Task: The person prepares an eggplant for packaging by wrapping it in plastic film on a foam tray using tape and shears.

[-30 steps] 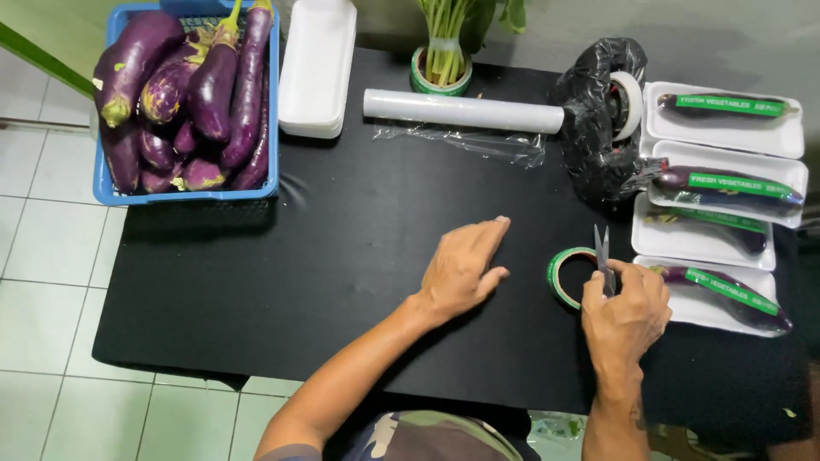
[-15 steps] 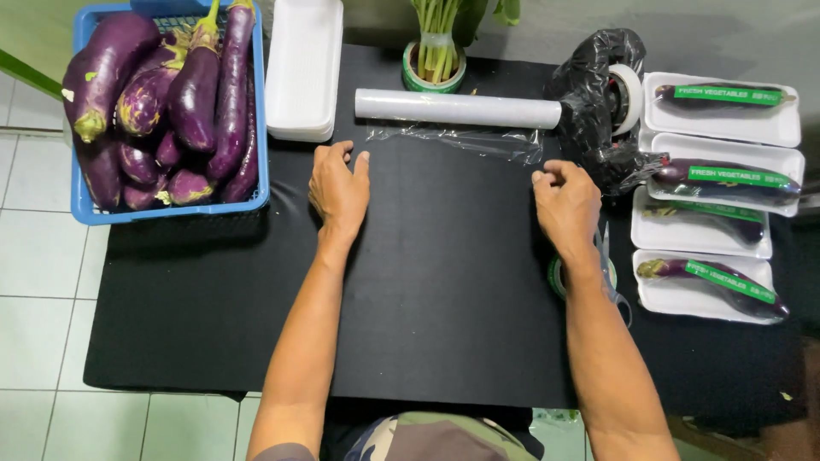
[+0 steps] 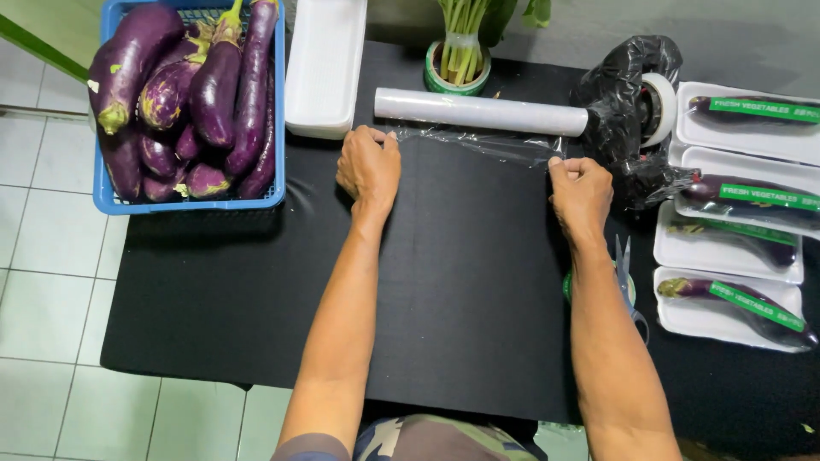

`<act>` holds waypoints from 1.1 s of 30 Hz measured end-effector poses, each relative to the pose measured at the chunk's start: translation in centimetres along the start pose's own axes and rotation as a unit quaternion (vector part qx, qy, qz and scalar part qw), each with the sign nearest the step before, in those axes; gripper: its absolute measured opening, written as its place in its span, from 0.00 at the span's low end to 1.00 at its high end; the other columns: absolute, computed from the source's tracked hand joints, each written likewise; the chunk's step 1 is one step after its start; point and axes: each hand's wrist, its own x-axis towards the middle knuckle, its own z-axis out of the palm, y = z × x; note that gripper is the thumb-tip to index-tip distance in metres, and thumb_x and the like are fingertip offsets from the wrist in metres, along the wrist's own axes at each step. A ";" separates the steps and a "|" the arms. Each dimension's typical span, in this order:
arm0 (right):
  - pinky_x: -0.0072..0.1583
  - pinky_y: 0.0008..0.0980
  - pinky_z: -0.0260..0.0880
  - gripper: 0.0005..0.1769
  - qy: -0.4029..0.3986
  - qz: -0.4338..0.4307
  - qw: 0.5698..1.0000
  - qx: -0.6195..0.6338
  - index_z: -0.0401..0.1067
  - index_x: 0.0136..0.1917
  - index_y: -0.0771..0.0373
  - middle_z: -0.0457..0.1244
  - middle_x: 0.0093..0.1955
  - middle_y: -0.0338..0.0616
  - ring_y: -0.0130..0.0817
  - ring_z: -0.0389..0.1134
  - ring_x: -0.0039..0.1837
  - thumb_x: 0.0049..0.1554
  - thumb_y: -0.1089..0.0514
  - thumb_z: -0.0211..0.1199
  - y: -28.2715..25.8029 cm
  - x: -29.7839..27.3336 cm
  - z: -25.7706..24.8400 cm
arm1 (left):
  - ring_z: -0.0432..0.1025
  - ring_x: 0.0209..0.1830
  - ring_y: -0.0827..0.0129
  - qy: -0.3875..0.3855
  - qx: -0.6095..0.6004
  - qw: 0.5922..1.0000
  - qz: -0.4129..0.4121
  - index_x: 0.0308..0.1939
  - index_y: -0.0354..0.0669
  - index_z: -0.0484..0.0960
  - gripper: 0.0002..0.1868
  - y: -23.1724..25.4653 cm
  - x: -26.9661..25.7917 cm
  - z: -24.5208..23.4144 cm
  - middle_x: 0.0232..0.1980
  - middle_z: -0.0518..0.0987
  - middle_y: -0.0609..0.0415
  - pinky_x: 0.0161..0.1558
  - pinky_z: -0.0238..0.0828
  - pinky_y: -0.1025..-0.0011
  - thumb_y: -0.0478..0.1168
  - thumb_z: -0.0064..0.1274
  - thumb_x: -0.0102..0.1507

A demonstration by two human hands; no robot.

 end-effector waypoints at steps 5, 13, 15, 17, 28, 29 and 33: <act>0.33 0.28 0.67 0.11 -0.028 0.015 0.999 0.035 0.80 0.49 0.63 0.69 0.34 0.41 0.30 0.69 0.30 0.59 0.54 0.67 -0.3 0.3 0.1 | 0.81 0.44 0.47 -0.011 -0.010 1.000 -0.016 0.34 0.52 0.84 0.07 1.0 -0.2 -0.5 0.38 0.80 0.57 0.47 0.77 0.46 0.47 0.57 0.62; 0.30 0.18 0.66 0.11 -0.076 0.081 0.976 0.186 0.79 0.49 0.63 0.66 0.31 0.36 0.20 0.66 0.29 0.58 0.54 0.65 -0.2 1.2 0.0 | 0.81 0.44 0.50 0.014 -0.118 0.992 -0.044 0.32 0.53 0.82 0.07 0.5 1.0 0.7 0.35 0.84 0.59 0.43 0.78 0.53 0.48 0.55 0.61; 0.28 0.16 0.68 0.09 -0.080 0.108 0.964 0.229 0.79 0.48 0.61 0.67 0.32 0.38 0.19 0.68 0.30 0.55 0.55 0.67 0.4 1.8 0.3 | 0.82 0.27 0.71 0.036 -0.169 0.983 -0.068 0.29 0.55 0.81 0.03 -0.1 1.4 1.6 0.22 0.83 0.67 0.32 0.77 0.71 0.44 0.57 0.56; 0.29 0.15 0.68 0.08 -0.088 0.116 0.956 0.255 0.79 0.47 0.60 0.66 0.33 0.37 0.19 0.68 0.31 0.56 0.55 0.66 -0.8 1.3 -0.7 | 0.81 0.26 0.71 0.053 -0.187 0.979 -0.069 0.32 0.52 0.81 0.02 0.1 1.0 1.6 0.25 0.84 0.65 0.31 0.78 0.72 0.42 0.57 0.56; 0.43 0.18 0.73 0.05 -0.187 0.187 0.885 0.383 0.73 0.41 0.50 0.66 0.38 0.31 0.23 0.73 0.40 0.57 0.50 0.63 -2.4 1.7 -6.6 | 0.82 0.30 0.69 0.006 -0.471 0.875 -0.109 0.53 0.32 0.76 0.22 3.6 -1.1 -3.9 0.35 0.82 0.45 0.38 0.86 0.74 0.29 0.54 0.53; 0.42 0.18 0.73 0.05 -0.203 0.192 0.866 0.415 0.73 0.41 0.51 0.66 0.38 0.31 0.22 0.73 0.40 0.58 0.51 0.63 -2.1 2.1 -7.1 | 0.81 0.29 0.69 -0.015 -0.508 0.849 -0.140 0.54 0.31 0.75 0.24 3.2 -0.7 -4.0 0.34 0.81 0.45 0.38 0.87 0.73 0.28 0.54 0.53; 0.38 0.17 0.58 0.05 -0.233 0.228 0.809 0.489 0.66 0.41 0.48 0.61 0.37 0.29 0.20 0.61 0.37 0.56 0.52 0.62 -2.4 2.4 -9.2 | 0.72 0.26 0.72 -0.054 -0.589 0.778 -0.209 0.53 0.33 0.73 0.23 3.9 -1.7 -7.6 0.30 0.76 0.48 0.32 0.78 0.75 0.29 0.53 0.52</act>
